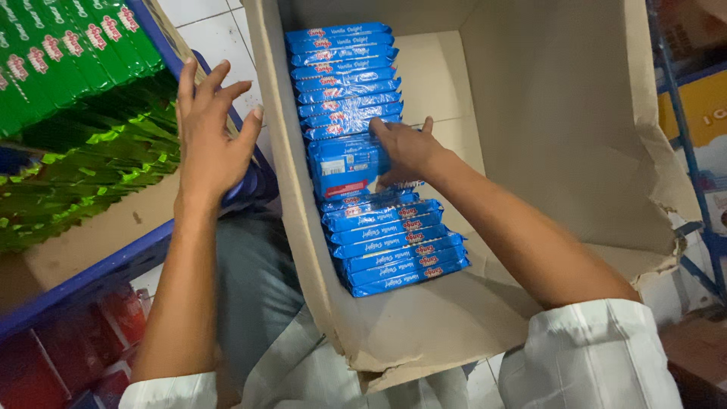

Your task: The person transfers green and blue snack packets from a blue plastic basket into a cardboard box. They pick up packets from the basket and place them into the box, organizing them in neat rows.

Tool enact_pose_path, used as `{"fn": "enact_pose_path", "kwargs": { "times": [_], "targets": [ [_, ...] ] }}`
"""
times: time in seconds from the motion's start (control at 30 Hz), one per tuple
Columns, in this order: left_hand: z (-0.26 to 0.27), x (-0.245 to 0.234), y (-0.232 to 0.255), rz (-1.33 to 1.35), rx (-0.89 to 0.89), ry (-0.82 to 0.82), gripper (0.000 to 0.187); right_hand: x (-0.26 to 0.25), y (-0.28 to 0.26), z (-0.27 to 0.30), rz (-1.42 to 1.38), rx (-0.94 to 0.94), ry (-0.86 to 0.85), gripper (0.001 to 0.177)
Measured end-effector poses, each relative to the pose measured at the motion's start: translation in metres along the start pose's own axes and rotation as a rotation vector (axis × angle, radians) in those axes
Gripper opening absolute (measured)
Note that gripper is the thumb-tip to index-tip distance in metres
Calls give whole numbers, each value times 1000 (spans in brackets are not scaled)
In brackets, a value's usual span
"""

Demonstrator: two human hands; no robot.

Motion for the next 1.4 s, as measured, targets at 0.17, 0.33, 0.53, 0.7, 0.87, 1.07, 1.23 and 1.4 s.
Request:
{"fn": "enact_pose_path", "kwargs": {
  "times": [0.17, 0.33, 0.53, 0.7, 0.87, 1.07, 1.23, 1.4],
  "targets": [
    [2, 1, -2, -13, 1, 29, 35, 14, 10, -14, 150, -35, 9, 127],
    [-3, 11, -20, -80, -128, -4, 34, 14, 3, 0, 249, -75, 76, 108],
    [0, 14, -24, -101, -185, -11, 36, -51, -16, 80, 259, 4, 104, 91],
    [7, 13, -33, -31, -184, 18, 38, -121, -35, 173, -86, -15, 466, 87],
    [21, -6, -14, 185, -161, 84, 39, -162, -92, 240, -410, -80, 664, 91],
    [54, -53, 14, 553, -238, 109, 38, -165, -160, 217, -819, -278, 675, 82],
    [88, -94, 19, 823, -358, 134, 40, -157, -232, 179, -916, -406, 581, 74],
    [120, -119, 1, 1153, -388, 204, 50, -146, -290, 138, -939, -425, 474, 83]
  ]
}}
Point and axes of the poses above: each hand's wrist, its own z-axis away from the middle knuckle, its own x-axis out of the palm, y = z × x, the point moved 10 cm from there along -z, towards the middle knuckle, and after that the axes turned 9 degrees about -x, right-handed, at the moved point
